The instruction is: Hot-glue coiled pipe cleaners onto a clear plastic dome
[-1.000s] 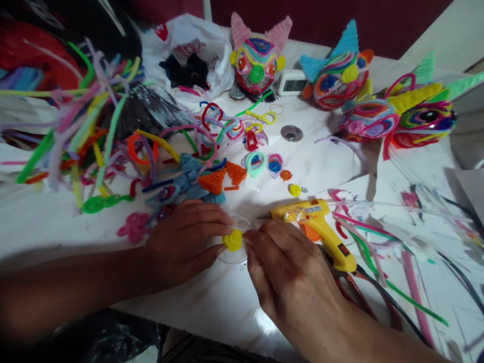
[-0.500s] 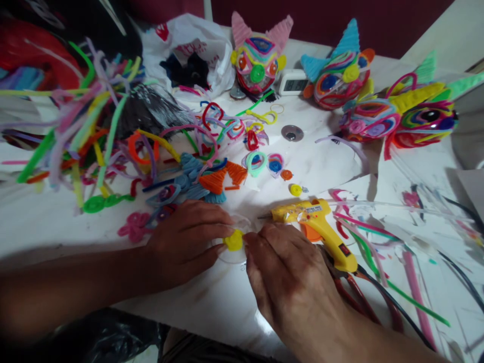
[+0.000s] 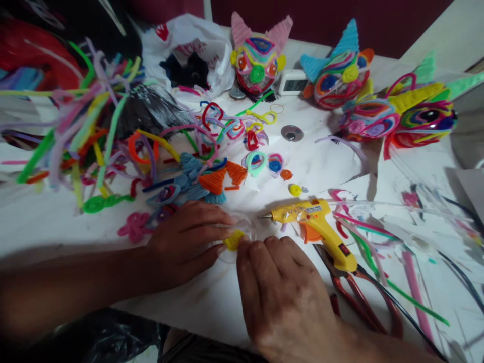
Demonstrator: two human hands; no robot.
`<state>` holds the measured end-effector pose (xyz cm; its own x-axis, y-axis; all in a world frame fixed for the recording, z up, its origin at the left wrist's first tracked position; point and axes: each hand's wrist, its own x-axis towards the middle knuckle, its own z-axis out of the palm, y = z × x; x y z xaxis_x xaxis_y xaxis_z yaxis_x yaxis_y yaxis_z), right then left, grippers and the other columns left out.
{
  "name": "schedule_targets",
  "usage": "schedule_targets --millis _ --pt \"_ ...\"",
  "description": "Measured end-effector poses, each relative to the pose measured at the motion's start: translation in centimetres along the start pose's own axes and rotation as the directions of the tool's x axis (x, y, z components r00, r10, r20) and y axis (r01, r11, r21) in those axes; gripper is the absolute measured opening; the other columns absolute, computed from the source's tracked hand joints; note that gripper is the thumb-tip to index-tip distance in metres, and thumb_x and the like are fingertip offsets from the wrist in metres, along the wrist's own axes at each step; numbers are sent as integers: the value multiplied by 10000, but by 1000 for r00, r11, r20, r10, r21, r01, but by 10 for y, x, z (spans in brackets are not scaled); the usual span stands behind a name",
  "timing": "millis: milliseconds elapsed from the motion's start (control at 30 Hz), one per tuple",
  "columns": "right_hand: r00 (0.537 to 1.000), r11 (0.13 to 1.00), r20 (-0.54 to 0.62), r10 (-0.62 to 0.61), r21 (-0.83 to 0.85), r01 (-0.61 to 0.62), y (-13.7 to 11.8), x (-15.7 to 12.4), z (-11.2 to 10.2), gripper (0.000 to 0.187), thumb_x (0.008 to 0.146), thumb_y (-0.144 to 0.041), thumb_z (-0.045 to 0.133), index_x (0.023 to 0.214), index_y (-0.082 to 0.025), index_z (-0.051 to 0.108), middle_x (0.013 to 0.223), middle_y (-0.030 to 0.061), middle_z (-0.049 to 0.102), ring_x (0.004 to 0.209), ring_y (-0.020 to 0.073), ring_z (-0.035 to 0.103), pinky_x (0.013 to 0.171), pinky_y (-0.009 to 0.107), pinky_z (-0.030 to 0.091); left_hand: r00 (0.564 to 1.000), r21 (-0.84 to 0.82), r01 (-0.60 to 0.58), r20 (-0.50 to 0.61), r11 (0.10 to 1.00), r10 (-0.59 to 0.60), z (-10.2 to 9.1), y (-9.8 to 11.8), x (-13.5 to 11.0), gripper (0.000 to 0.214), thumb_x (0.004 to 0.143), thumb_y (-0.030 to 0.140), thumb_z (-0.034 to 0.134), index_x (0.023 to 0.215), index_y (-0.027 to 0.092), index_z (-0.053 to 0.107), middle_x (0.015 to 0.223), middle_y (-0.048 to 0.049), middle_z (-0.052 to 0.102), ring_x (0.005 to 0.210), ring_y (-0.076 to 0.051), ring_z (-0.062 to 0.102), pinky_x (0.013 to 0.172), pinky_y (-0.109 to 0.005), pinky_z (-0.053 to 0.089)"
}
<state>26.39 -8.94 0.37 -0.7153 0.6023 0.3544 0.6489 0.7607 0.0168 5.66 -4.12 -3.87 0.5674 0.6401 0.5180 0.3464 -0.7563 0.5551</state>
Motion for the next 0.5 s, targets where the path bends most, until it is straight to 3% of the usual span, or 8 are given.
schedule_targets --millis 267,500 --pt "1000 997 11 16 -74 -16 -8 2 2 272 822 -36 457 1023 33 627 793 146 622 674 230 493 564 368 380 999 -58 30 -28 998 -32 0 1 2 159 846 146 607 1002 171 627 1090 -65 668 1036 -201 599 913 -398 474" --pt "1000 998 30 6 -63 -4 -5 4 -4 234 846 -32 445 956 -38 652 743 98 600 656 208 479 564 355 377 999 -84 38 -22 996 -40 -1 2 5 148 847 147 595 989 177 623 1075 -67 671 1018 -195 605 898 -388 494"
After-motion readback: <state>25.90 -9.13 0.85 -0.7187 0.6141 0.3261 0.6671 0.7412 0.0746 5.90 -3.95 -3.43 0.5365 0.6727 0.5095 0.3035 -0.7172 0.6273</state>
